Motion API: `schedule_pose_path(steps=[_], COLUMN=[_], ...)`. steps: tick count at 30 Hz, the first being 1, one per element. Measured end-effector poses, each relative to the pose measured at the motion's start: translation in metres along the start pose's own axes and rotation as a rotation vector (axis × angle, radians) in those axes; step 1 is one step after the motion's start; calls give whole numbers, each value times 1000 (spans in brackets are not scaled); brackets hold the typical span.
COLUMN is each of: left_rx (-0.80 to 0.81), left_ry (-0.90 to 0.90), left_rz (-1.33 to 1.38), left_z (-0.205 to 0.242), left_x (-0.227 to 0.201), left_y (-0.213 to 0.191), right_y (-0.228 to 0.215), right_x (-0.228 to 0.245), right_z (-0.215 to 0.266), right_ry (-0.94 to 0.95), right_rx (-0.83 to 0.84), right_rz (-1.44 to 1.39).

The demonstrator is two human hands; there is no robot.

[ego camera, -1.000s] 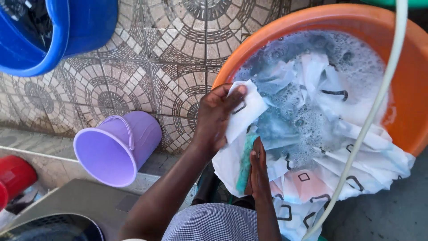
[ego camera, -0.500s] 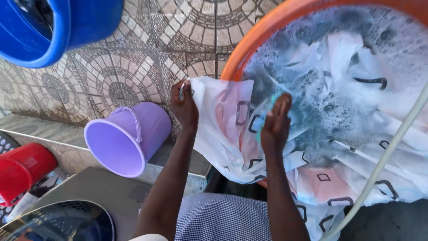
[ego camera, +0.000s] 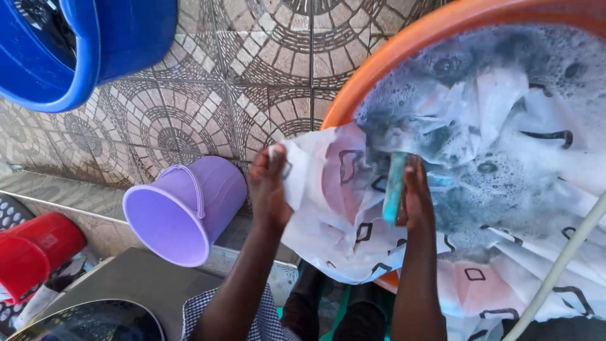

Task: Hand-washing a large piece of fabric in a basin using a scrub brush and soapy water

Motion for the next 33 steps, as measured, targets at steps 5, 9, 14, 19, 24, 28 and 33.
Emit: schedule_pose_path(steps=[5, 9, 14, 19, 24, 28, 33], left_rx=[80, -43, -24, 56, 54, 24, -9], left_ry=[284, 355, 404, 462, 543, 350, 266], left_rz=[-465, -479, -925, -969, -976, -1001, -1021], left_z=[-24, -72, -84, -76, -70, -79, -92], left_x=[-26, 22, 86, 85, 82, 88, 99], left_y=[30, 1, 18, 26, 33, 23, 13], right_y=[58, 124, 132, 39, 85, 120, 103], right_x=[47, 41, 10, -177, -47, 1, -74], right_z=[71, 94, 0, -227, -130, 8, -99], right_ry=[-240, -202, -524, -89, -383, -213, -7], right_rx=[-151, -194, -207, 35, 162, -22, -35], right_rz=[67, 345, 529, 1254, 853, 136, 316])
Point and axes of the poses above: each hand's wrist, its own z-axis away from the middle knuckle, its own y-axis out of the palm, x = y × z, the point moved 10 cm from there along -z, towards the middle knuckle, and after that the axes turned 5 degrees about x, right-handed, at the moved point
